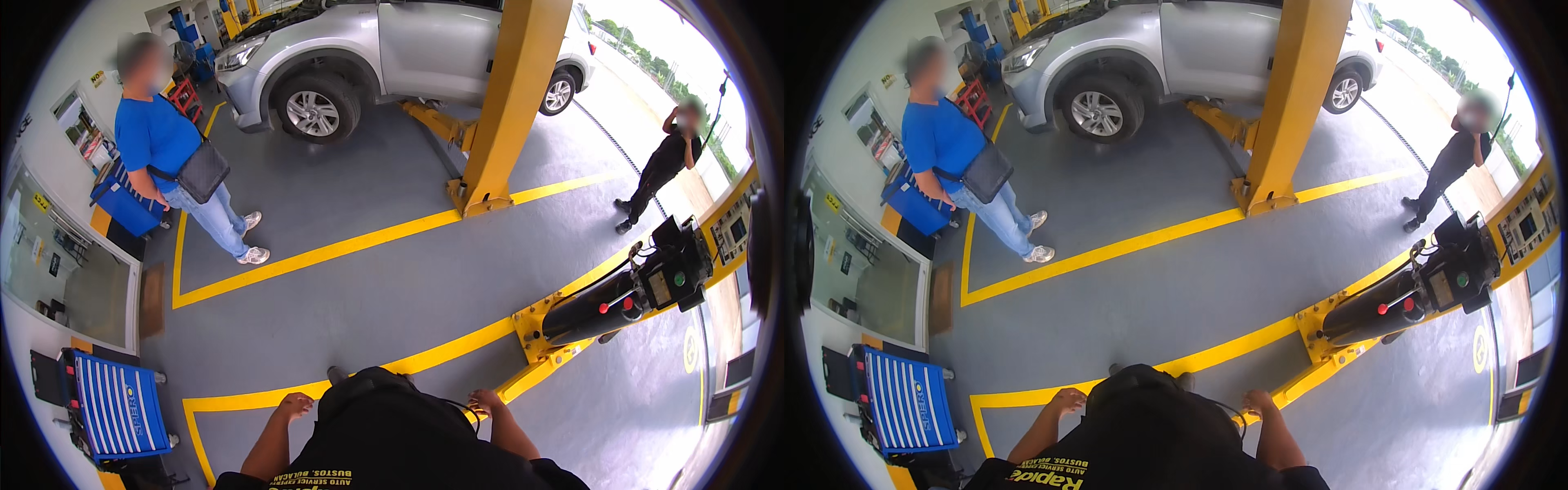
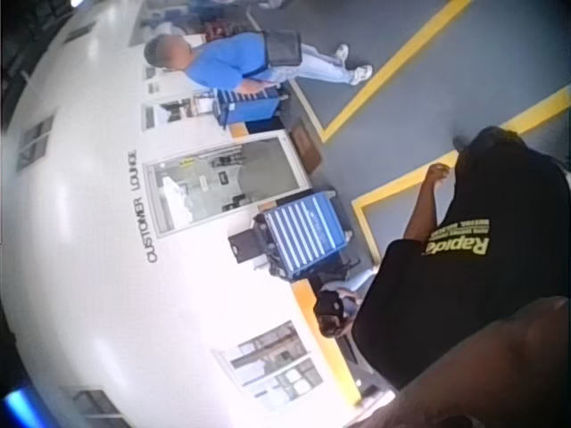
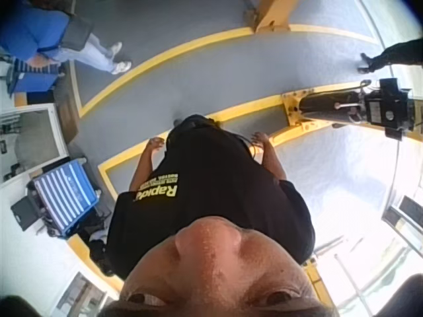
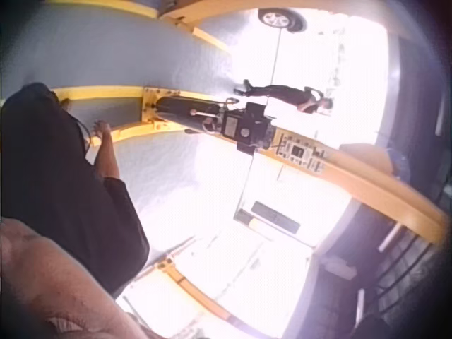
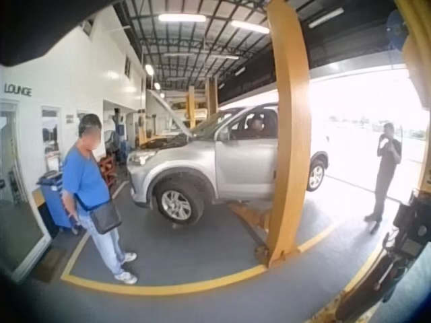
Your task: The person uses a clear tube and a small bottle to bleed the brake line of a vehicle on a lift, then carries a red creeper over to a workbench.
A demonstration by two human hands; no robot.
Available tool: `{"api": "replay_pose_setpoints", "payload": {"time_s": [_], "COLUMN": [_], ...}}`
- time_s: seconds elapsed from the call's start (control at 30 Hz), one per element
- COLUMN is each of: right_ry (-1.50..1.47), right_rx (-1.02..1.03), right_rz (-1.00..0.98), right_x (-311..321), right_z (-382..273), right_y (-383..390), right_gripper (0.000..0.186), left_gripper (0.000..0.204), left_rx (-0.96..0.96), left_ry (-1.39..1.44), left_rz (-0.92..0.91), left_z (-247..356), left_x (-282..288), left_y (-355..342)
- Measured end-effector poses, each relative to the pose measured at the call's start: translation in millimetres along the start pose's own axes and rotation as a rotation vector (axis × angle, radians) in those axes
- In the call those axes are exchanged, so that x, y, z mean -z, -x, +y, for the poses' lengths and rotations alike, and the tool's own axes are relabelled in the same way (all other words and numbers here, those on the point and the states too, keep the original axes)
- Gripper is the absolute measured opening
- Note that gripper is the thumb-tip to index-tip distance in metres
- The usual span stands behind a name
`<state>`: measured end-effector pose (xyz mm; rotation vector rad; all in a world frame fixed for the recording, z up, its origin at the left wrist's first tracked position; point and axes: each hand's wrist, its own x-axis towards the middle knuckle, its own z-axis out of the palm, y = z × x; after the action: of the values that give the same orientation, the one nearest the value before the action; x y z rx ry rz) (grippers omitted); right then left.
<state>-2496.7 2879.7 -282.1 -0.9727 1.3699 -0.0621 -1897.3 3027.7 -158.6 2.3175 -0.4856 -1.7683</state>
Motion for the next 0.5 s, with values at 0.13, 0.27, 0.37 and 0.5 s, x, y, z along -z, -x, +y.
{"api": "replay_pose_setpoints", "payload": {"time_s": [0.13, 0.27, 0.37, 0.5], "right_ry": [0.069, -0.041, -0.218, -0.022], "right_rx": [0.027, -0.109, -0.235, -0.075], "right_rz": [-0.033, -0.074, 0.029, -0.027], "right_x": [-9.3, -20.2, -25.6, -22.5], "right_z": [-23.3, -53.7, -51.9, -28.9], "right_y": [4.5, 17.5, 13.7, -1.5], "right_gripper": [0.018, 0.030, 0.017, 0.026], "left_gripper": [0.027, 0.028, 0.028, 0.028], "left_rx": [0.001, 0.011, 0.007, -0.008], "left_ry": [0.018, -0.007, 0.001, -0.005], "left_rz": [0.019, 0.035, 0.021, 0.008], "left_z": [-2.5, -6.2, -11.3, -12.6], "left_x": [2.3, 6.5, 12.2, 16.2], "left_y": [4.0, 7.4, 4.9, 1.5]}}
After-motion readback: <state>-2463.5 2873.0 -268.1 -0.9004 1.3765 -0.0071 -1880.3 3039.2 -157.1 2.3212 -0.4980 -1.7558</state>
